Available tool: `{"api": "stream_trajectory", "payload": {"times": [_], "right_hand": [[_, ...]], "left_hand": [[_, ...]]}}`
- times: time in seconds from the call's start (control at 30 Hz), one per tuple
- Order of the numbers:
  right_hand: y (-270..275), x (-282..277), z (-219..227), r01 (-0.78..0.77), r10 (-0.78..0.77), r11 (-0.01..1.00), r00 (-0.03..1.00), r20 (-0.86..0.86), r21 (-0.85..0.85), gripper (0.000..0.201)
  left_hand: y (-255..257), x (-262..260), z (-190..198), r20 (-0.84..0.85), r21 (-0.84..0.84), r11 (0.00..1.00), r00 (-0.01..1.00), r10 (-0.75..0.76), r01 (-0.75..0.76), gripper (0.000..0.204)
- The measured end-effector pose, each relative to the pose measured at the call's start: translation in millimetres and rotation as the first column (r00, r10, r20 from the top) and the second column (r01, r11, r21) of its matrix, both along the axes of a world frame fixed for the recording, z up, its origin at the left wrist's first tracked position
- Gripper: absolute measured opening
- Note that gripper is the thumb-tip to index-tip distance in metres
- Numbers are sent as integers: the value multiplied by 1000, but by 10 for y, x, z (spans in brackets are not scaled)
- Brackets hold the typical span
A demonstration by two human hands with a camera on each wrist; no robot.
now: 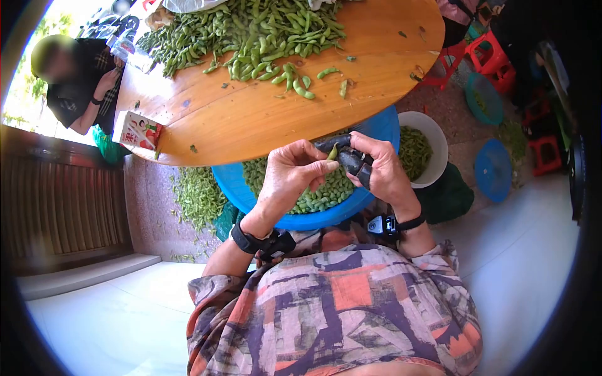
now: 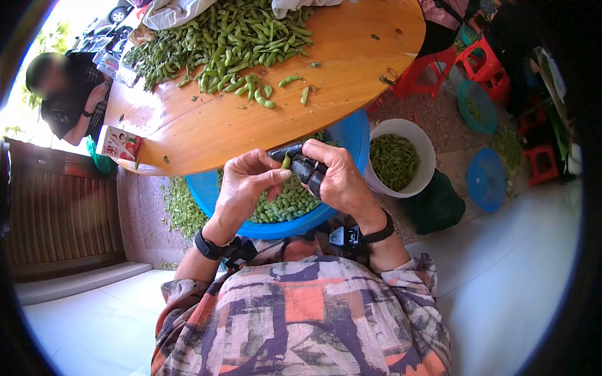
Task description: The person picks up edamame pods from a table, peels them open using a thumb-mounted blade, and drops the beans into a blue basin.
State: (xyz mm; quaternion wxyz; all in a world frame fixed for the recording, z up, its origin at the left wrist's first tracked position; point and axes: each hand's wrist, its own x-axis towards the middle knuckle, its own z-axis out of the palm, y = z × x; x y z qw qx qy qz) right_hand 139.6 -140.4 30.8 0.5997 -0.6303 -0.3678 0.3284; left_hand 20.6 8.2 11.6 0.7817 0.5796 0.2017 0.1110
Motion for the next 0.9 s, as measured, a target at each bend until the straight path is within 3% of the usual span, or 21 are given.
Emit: {"api": "stream_trajectory", "payload": {"times": [0.07,0.2,0.3,0.37,0.5,0.57,0.6,0.63,0.67,0.8,0.87,0.9], "right_hand": [[1,-18,-3,23,-24,1000,992,-124,-8,13],[-84,28,-64,-70,75,996,993,-94,56,12],[-111,34,-9,-102,102,995,994,-29,14,11],[-105,44,-85,-100,92,994,984,153,52,14],[-82,36,-153,-51,34,997,969,247,61,15],[-94,19,-125,-101,113,986,990,-84,135,18],[-97,12,-202,-99,111,986,990,-85,134,18],[-94,7,-342,-124,230,957,879,-418,264,21],[-94,7,-415,-98,357,915,647,-674,391,25],[-79,-27,-381,-90,318,936,635,-704,341,28],[-77,-43,-314,-74,206,969,770,-604,236,22],[-63,-80,-254,-77,209,968,771,-602,237,22]], "left_hand": [[-19,-6,-15,22,-129,992,1000,-2,5,14],[-57,-4,-57,28,-109,994,999,28,-25,15],[-56,-9,-47,-2,-70,997,1000,28,-28,16],[-52,-15,-56,-34,-3,1000,999,28,-28,16],[-62,-35,-121,-12,-34,999,1000,13,-14,14],[-59,-52,-191,101,-331,941,994,-35,67,12],[-67,-59,-234,100,-331,941,994,-36,68,12],[-76,-63,-276,201,-512,843,977,-72,167,12],[-84,-64,-293,306,-656,703,948,-84,274,12],[-124,-102,-275,268,-675,694,959,-87,251,13],[-157,-118,-258,154,-419,905,988,-9,73,14],[-163,-130,-264,155,-418,906,988,-6,71,14]]}}
